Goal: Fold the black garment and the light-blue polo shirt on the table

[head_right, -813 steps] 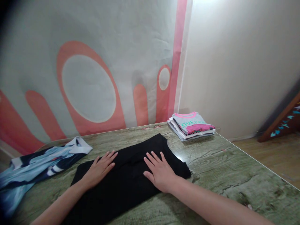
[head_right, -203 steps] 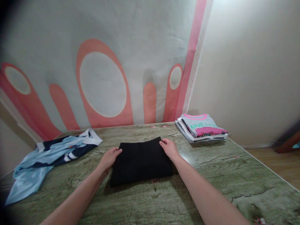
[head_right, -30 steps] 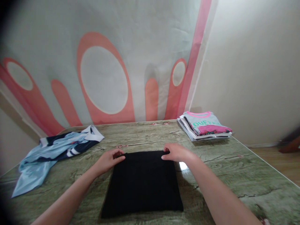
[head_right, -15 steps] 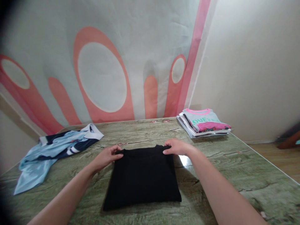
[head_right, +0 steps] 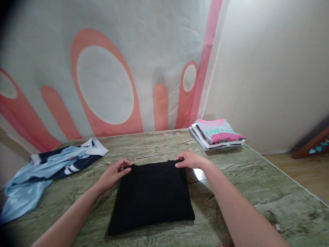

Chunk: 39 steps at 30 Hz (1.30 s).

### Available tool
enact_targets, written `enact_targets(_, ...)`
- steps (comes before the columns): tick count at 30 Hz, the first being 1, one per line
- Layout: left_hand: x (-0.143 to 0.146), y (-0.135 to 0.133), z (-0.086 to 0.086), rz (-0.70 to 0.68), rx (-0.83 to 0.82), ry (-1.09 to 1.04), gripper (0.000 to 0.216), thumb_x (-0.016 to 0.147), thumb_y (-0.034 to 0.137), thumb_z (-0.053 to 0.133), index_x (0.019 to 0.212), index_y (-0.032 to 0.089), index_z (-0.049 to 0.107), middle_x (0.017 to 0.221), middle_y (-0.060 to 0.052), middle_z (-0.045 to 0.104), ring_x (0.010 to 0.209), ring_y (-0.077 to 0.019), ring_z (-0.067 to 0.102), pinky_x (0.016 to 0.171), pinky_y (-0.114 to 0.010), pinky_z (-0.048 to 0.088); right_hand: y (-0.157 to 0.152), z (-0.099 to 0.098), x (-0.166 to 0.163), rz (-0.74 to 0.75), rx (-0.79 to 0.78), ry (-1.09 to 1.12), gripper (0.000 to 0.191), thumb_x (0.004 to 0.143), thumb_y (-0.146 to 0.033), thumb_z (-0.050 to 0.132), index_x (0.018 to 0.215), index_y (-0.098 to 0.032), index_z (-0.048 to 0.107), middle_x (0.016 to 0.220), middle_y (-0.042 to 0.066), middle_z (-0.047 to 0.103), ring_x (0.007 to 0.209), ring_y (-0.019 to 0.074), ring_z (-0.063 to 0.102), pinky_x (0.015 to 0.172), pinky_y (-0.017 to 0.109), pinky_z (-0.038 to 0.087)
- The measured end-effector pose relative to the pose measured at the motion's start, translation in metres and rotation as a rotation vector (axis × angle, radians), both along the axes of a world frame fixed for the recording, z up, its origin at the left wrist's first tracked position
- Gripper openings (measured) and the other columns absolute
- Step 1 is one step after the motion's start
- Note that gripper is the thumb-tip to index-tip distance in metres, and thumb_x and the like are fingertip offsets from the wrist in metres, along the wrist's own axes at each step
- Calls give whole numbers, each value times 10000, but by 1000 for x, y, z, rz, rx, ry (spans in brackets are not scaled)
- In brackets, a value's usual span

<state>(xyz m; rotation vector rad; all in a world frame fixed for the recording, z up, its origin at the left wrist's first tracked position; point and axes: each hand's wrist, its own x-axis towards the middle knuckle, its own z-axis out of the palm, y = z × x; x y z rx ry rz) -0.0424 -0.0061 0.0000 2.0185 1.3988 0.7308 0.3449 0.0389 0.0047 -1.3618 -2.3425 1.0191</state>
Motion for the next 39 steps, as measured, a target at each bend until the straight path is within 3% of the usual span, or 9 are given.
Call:
enact_targets(6,1,-1,9,-30,-51,111,338,826,458,588,1034,194,620,1072,-61,673,979,-240,602,816,-319,445,-3,6,-4,59,12,-114,307,740,-456,668,844,-169,695,750,11,664,702,178,561,629,260,373)
enact_targets(10,-2,0,15,-45,-37,42,305,809,445,626,1009,216,648,1098,-45,689,1065,-254,596,919,-346,421,-6,10,-6,30,141,10,277,743,-411,674,889,-176,679,874,29,672,791,189,570,692,270,389)
enact_targets(15,-5,7,-4,-19,-47,-80,292,821,426,623,1005,199,614,1054,-55,679,975,-232,629,864,-351,463,3,-10,-4,-37,-22,90,257,725,-379,681,882,-176,662,767,-2,655,716,166,556,640,261,391)
enact_targets(20,-2,12,-19,42,32,-143,270,831,385,617,1016,207,534,891,-11,637,850,-186,626,779,-311,478,10,-24,-2,-71,-53,122,256,724,-347,665,906,-167,657,803,12,677,731,167,579,656,267,416)
enact_targets(26,2,7,-15,6,93,-42,217,840,347,594,1002,208,556,974,-33,637,924,-196,616,799,-313,473,7,-19,-6,-25,-23,86,328,740,-445,675,915,-168,682,826,25,689,749,178,588,651,268,415)
enact_targets(31,5,4,-12,-3,128,36,208,855,335,567,1021,210,563,1050,-51,645,968,-208,609,791,-323,468,5,-20,-7,-25,25,59,277,767,-435,650,856,-174,674,794,14,675,736,174,582,651,263,406)
enact_targets(39,3,3,-13,27,141,45,215,877,368,540,1023,211,556,1012,-44,648,944,-203,613,778,-315,470,5,-24,-10,-55,142,45,228,783,-381,635,880,-176,647,832,32,655,760,182,559,674,278,398)
